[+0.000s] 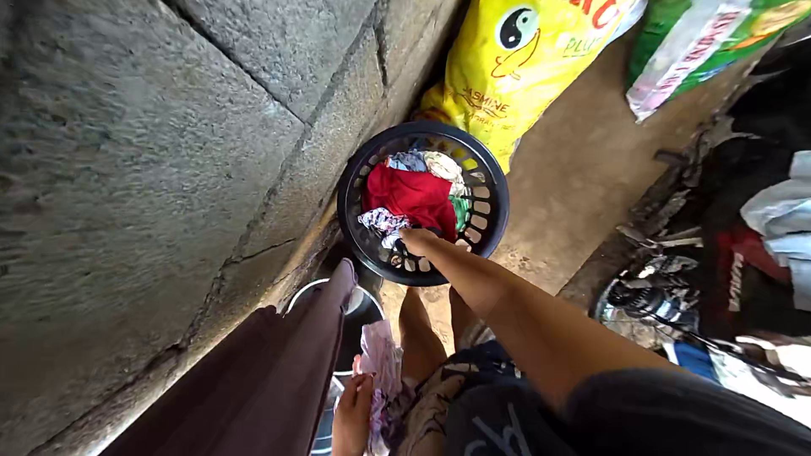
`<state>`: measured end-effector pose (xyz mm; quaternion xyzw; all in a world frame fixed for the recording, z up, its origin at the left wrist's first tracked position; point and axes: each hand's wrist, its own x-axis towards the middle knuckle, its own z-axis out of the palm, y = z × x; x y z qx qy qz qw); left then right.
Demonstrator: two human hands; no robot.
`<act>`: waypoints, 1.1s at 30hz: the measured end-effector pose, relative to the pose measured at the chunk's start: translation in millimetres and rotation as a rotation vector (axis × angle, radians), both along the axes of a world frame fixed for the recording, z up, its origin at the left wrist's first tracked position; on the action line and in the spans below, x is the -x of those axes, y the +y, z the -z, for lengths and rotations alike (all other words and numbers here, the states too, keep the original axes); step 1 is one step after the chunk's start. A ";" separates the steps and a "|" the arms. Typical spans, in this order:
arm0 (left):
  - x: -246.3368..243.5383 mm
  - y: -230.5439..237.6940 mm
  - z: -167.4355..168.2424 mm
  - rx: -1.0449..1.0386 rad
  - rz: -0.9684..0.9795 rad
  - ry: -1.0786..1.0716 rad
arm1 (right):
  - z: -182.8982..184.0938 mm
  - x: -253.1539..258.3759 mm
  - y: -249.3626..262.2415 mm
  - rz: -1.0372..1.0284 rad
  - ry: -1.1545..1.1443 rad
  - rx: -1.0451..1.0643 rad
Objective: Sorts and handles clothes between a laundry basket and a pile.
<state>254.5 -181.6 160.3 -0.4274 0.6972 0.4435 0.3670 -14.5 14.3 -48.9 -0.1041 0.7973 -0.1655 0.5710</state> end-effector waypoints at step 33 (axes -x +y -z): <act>103.6 68.0 -40.5 -0.110 0.802 0.296 | -286.1 -110.5 241.6 1.421 0.047 1.008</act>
